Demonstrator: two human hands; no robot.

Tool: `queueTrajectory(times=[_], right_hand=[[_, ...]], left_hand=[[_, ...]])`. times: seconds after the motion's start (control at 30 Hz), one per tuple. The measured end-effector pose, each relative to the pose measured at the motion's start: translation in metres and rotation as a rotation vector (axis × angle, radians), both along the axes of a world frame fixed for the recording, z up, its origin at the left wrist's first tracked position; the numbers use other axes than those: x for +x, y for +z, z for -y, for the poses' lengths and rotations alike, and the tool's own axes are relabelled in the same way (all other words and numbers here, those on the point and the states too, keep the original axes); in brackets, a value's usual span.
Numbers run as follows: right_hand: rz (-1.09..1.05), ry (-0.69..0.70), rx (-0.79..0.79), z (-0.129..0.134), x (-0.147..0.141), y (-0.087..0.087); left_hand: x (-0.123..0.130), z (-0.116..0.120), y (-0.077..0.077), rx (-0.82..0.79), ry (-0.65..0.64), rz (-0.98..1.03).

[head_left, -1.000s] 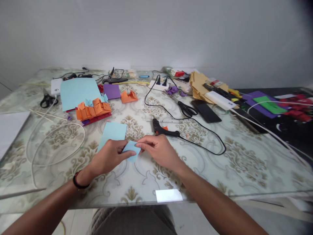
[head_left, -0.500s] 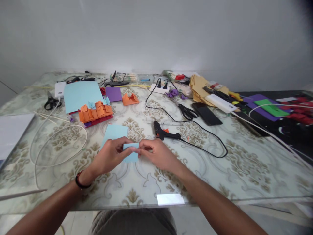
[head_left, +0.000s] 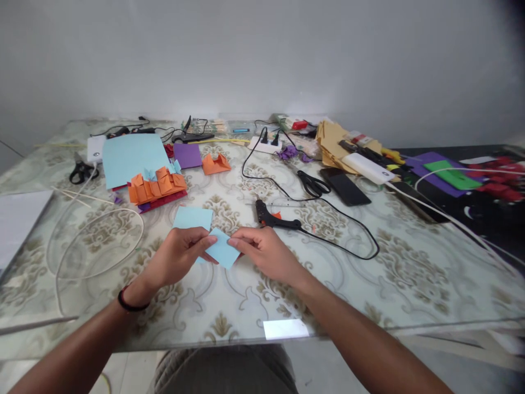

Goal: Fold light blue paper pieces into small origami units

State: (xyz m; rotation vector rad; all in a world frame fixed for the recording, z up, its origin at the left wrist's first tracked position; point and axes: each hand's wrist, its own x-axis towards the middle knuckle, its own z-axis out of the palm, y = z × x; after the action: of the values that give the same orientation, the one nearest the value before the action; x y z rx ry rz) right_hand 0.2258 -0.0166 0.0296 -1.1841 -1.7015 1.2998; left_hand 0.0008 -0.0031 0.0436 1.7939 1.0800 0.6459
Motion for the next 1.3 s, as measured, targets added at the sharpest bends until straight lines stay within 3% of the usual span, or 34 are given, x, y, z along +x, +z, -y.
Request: queueTrajectory(times=[0.3,0.57,0.73,0.87,1.0,1.1,1.3], right_hand=[[-0.134,0.009,-0.101,-0.001,0.001,-0.006],[-0.229,0.192,-0.002,-0.002,0.012,-0.001],[-0.243,0.219,-0.026,-0.005,0.014,-0.002],[-0.233,0.183,0.061,-0.006,0.012,-0.006],[-0.185,0.009,0.129,-0.005,0.008,-0.004],[-0.14,-0.089,0.063,-0.003,0.006,-0.002],[0.104,-0.007,0.159,0.0,0.002,-0.004]], left_hand=[[0.001,0.0,-0.008,-0.113,0.131,0.268],[-0.003,-0.005,-0.009,-0.271,0.131,0.391],[-0.005,-0.006,-0.01,-0.318,0.072,0.405],[-0.002,-0.003,-0.011,-0.346,0.022,0.399],[0.001,0.002,-0.01,-0.407,-0.016,0.418],[0.002,0.004,-0.007,-0.281,-0.074,0.342],[0.004,0.006,-0.008,-0.053,-0.029,0.11]])
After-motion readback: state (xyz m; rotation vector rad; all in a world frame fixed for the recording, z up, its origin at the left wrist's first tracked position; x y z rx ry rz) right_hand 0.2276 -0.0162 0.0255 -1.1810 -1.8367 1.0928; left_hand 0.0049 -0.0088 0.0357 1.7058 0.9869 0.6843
